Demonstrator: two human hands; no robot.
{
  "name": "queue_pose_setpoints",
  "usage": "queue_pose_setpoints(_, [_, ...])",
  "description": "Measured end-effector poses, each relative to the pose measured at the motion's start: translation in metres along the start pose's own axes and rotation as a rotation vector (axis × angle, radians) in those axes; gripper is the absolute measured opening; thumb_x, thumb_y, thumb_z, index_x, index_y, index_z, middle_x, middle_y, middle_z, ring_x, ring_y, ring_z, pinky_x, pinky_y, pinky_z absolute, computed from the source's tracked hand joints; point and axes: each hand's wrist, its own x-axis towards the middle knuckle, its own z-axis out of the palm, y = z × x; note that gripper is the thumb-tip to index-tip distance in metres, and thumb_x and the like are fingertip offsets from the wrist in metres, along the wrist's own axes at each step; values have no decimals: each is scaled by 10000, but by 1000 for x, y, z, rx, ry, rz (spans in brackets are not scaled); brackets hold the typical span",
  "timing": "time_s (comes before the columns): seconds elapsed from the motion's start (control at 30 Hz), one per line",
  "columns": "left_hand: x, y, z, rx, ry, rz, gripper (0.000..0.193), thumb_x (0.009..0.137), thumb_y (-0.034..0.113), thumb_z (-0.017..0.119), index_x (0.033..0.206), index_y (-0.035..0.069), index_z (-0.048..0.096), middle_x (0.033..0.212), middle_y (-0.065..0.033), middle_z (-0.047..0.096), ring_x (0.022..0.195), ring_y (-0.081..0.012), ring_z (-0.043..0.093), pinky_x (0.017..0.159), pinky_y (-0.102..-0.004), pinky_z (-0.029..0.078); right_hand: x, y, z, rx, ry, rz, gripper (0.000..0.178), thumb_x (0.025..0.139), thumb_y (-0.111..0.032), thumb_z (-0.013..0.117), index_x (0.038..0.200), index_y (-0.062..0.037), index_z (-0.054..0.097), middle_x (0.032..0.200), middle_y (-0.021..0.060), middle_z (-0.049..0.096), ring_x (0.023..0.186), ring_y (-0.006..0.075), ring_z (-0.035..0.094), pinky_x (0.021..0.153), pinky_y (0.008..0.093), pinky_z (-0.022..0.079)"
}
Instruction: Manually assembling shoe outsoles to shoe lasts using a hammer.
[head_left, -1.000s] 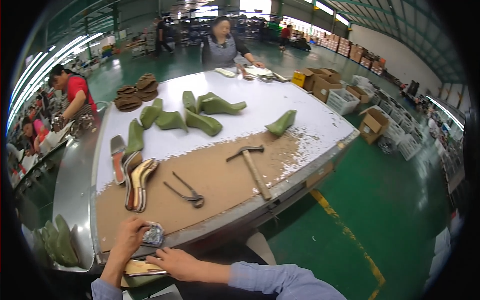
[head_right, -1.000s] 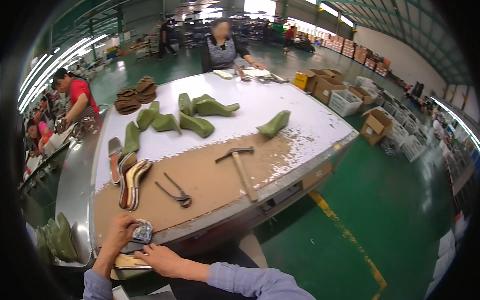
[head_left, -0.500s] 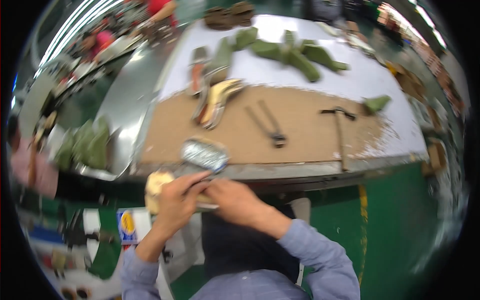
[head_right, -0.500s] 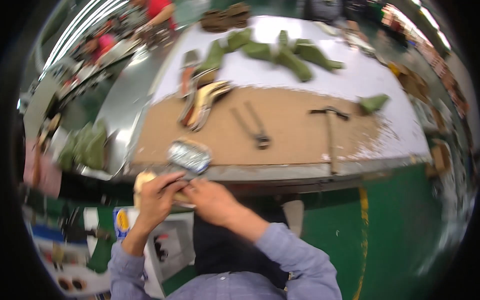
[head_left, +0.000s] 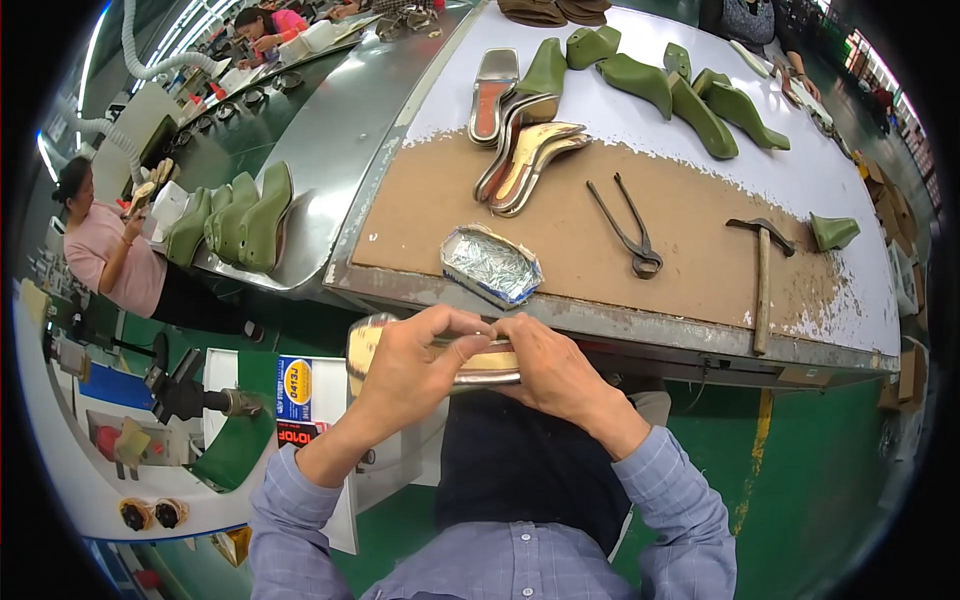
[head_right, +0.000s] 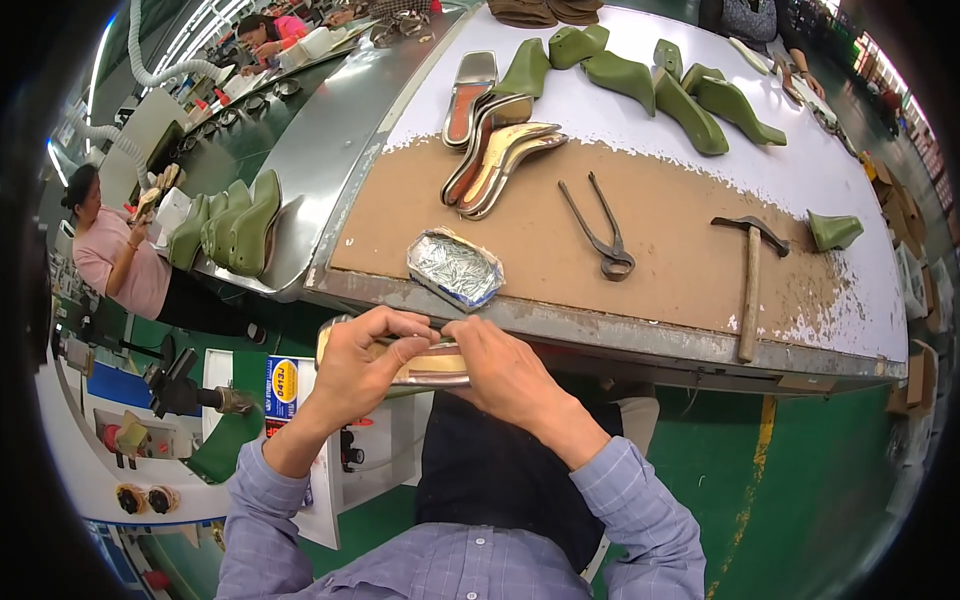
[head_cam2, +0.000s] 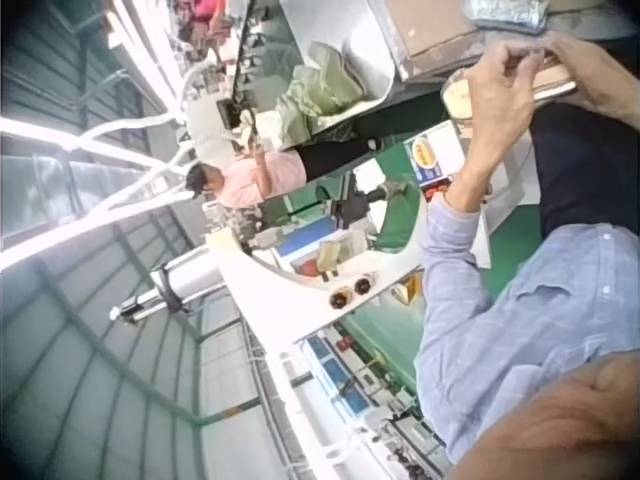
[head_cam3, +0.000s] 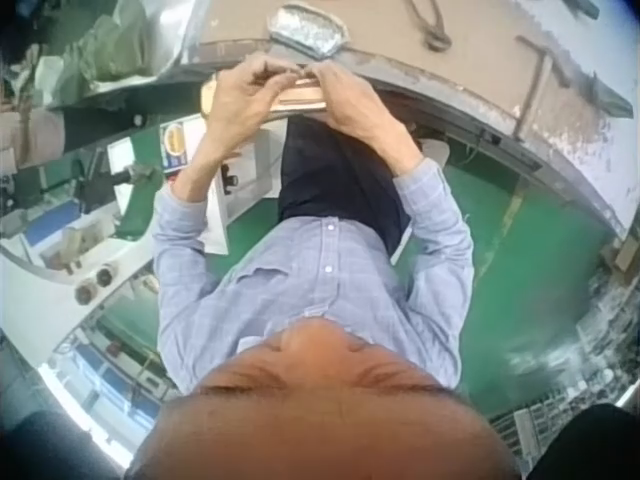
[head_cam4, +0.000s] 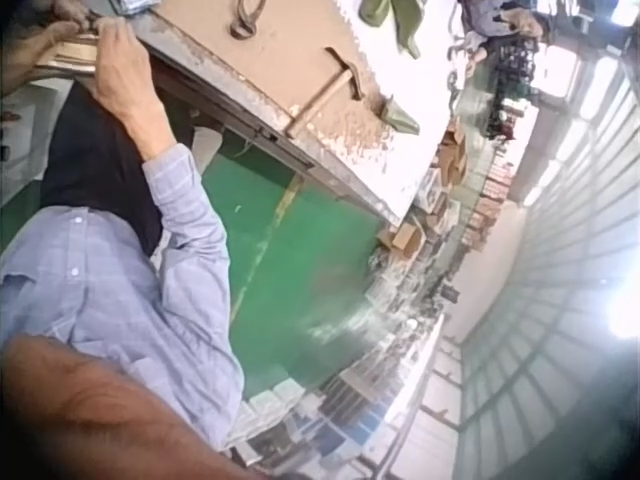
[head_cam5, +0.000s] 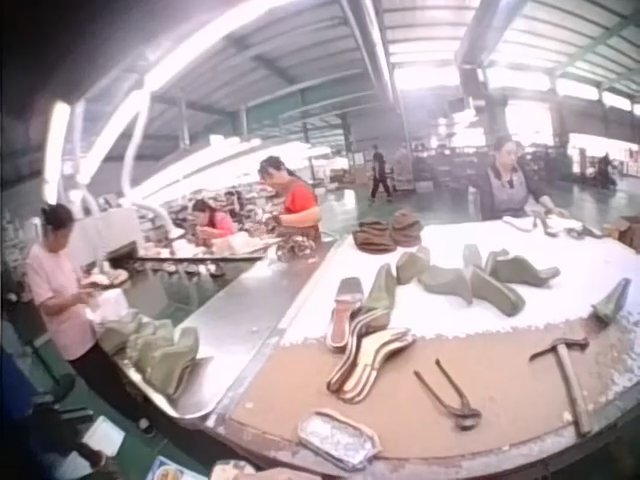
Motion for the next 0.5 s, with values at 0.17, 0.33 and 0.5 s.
queue_pose_setpoints(0.17, [5,-5,14,392,-27,199,111,769,53,695,879,65,700,949,-89,685,962,-281,630,830,-358,493,-7,-6,-4,124,30,135,661,675,-111,789,1220,-22,425,1129,186,520,1024,369,557,839,415,483])
queue_pose_setpoints(0.33, [3,-6,18,619,-22,218,92,742,96,716,834,95,711,933,-29,702,1044,-279,608,843,-385,486,-55,8,-72,-391,335,333,647,731,-234,775,1243,8,461,1189,210,536,1076,381,544,901,424,458])
queue_pose_setpoints(0.5, [7,-1,21,608,-52,221,61,754,104,698,813,94,709,937,-19,705,1050,-270,606,845,-387,476,-137,80,-171,-1055,616,503,438,837,-176,664,1225,-42,512,1115,223,549,1017,393,542,901,437,431])
